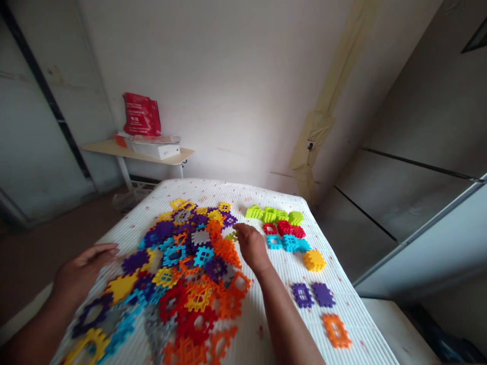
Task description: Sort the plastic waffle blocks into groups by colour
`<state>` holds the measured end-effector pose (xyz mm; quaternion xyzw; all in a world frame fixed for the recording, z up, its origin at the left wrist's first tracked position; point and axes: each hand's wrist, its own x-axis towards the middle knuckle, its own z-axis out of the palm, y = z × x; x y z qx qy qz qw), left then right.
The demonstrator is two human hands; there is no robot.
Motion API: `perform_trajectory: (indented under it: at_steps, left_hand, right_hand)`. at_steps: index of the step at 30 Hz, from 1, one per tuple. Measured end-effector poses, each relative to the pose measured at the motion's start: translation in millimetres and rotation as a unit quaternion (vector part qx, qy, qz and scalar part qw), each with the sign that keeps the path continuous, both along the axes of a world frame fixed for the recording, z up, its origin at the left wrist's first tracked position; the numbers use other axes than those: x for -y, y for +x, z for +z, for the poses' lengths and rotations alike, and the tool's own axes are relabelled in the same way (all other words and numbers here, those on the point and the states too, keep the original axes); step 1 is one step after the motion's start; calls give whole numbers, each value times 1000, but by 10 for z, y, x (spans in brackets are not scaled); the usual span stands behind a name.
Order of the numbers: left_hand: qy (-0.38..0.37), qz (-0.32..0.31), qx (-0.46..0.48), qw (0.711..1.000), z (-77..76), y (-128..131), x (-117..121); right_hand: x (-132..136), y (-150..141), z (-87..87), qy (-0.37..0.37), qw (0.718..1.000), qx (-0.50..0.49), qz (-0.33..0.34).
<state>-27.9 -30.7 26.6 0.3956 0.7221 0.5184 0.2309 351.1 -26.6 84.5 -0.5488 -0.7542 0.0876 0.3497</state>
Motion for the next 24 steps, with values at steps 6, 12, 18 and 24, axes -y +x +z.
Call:
perform_trajectory:
  at_steps: [6, 12, 18, 24]
  left_hand:
    - [-7, 11, -22, 1000, 15, -3, -5]
    - [-29, 11, -21, 999, 39, 20, 13]
    - [-40, 4, -1, 999, 58, 20, 7]
    - [-54, 7, -27, 998, 41, -17, -6]
  right_hand:
    - [-291, 372, -365, -109, 979, 140, -96]
    - [-277, 360, -428, -38, 974, 184, -128]
    - [-169, 486, -275, -89, 963, 193, -168]
    - [-186, 373, -275, -130, 954, 229, -146]
